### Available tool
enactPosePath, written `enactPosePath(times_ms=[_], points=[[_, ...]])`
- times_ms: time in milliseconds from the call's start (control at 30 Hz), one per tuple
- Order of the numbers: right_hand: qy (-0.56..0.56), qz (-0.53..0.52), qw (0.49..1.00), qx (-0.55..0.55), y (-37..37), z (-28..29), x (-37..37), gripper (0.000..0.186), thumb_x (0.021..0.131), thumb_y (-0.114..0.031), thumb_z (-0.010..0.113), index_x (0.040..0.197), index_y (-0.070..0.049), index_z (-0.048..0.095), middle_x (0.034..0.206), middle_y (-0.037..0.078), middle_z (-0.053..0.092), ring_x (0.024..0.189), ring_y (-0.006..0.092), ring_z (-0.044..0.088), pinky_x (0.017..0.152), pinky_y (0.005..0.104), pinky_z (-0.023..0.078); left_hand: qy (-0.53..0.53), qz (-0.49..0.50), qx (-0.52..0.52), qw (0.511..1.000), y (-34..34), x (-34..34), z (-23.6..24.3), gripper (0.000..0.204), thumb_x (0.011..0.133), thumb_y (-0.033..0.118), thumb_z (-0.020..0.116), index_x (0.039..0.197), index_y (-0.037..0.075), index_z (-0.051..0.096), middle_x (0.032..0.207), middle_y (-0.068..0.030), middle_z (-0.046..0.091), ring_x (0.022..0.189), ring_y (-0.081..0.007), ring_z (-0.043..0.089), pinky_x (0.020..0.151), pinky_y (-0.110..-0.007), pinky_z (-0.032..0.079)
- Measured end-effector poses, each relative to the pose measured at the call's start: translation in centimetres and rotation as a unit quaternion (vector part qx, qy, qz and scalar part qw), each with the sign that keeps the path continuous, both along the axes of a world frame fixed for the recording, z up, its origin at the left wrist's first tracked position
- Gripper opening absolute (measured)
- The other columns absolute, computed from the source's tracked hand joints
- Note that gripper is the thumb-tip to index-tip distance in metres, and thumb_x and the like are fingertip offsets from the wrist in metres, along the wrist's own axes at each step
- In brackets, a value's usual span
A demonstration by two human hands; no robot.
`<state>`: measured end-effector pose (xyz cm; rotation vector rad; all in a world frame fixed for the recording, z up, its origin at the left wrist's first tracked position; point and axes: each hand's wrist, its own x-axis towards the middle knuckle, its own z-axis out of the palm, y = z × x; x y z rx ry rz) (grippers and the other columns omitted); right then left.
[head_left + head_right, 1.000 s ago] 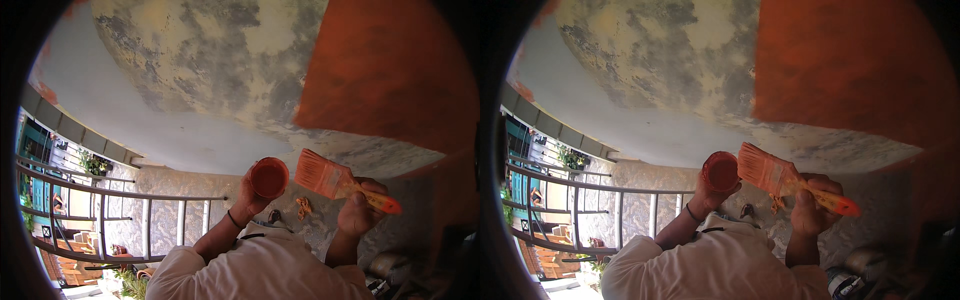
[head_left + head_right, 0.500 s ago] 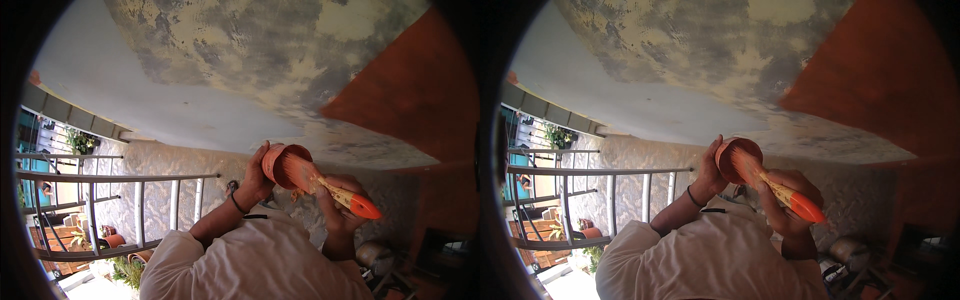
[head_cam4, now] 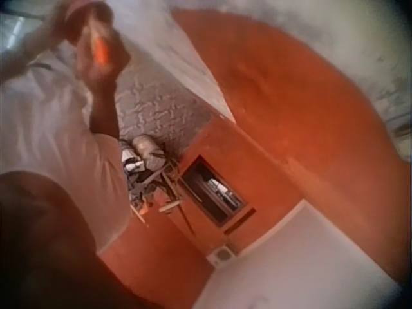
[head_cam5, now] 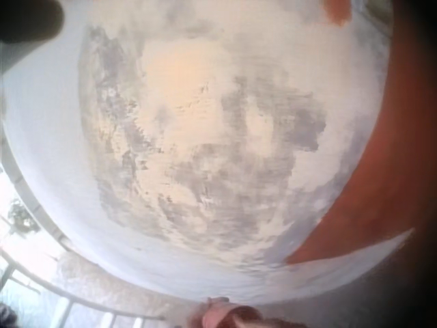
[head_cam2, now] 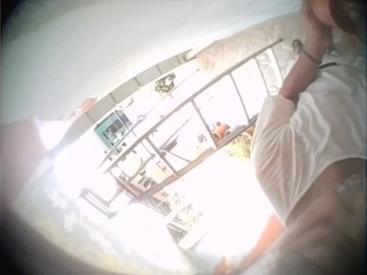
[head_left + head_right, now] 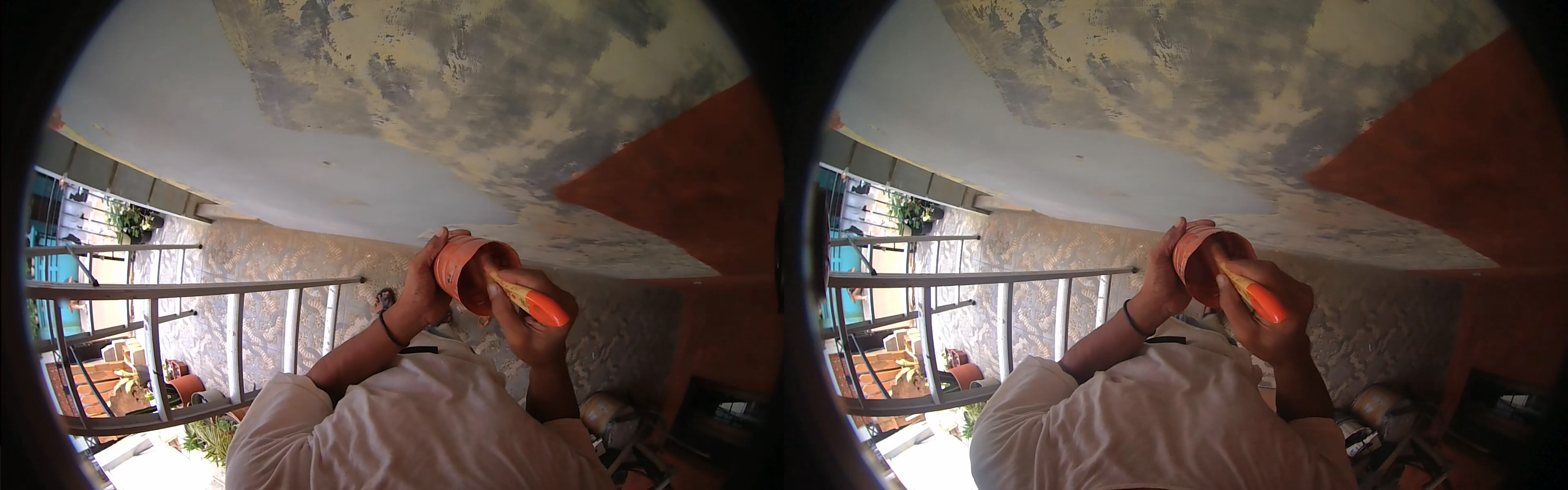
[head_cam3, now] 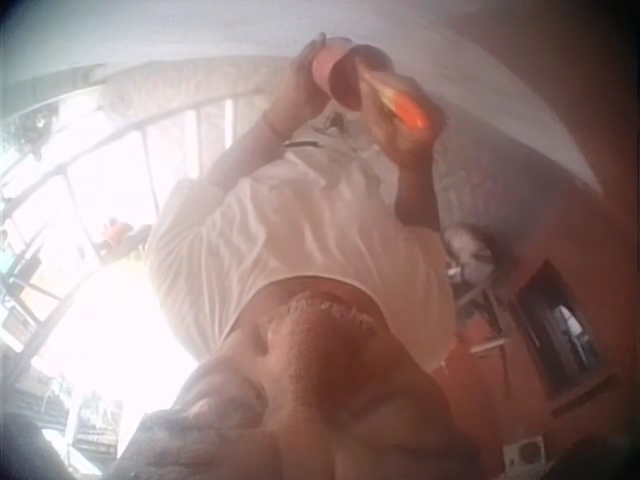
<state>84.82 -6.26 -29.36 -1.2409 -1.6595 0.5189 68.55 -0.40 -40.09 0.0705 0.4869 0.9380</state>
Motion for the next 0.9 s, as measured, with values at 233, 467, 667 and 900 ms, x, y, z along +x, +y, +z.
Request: enactPosePath(times_ms=[233,467,667,900], points=[[-0.008,0.005,1.0,-0.005,-0.2,-0.2,-1.2,0.019,0.093,0.006,0.082,0.11,0.005,0.075,0.095,0.011,0.079,0.082,0.0096,0.072,0.074,0.0256,0.058,0.001,-0.007,0.006,1.0,-0.2,-1.0,-0.2,0.049,0.111,0.048,0.059,0.135,0.004,0.063,0.13,-0.0127,0.073,0.123,-0.0253,0.07,0.111,-0.043,0.054],[0.125,-0.07,0.99,-0.014,-2.0,1.1,-0.8,0.022,0.091,0.004,0.084,0.112,0.002,0.075,0.096,0.008,0.079,0.083,0.0092,0.073,0.071,0.0251,0.059,0.031,-0.023,-0.011,0.999,-0.2,-1.4,-0.5,0.059,0.112,0.055,0.05,0.136,0.004,0.066,0.132,-0.0143,0.074,0.125,-0.0299,0.07,0.114,-0.047,0.053],[0.212,-0.117,0.97,0.006,-2.5,2.2,0.3,0.024,0.091,0.004,0.084,0.112,0.004,0.074,0.098,0.009,0.077,0.082,0.0097,0.07,0.075,0.0221,0.056,0.025,-0.032,-0.032,0.999,-0.1,-1.6,-0.7,0.065,0.111,0.057,0.049,0.14,0.002,0.066,0.137,-0.0152,0.073,0.13,-0.0307,0.068,0.117,-0.049,0.049],[0.241,-0.15,0.959,0.0,-3.0,1.0,0.7,0.022,0.089,0.006,0.082,0.11,0.005,0.074,0.098,0.011,0.077,0.087,0.0113,0.071,0.083,0.0248,0.057,0.01,-0.038,-0.021,0.999,0.1,-1.5,-1.1,0.063,0.113,0.055,0.047,0.141,0.001,0.065,0.14,-0.0163,0.071,0.132,-0.0313,0.067,0.118,-0.049,0.049]])
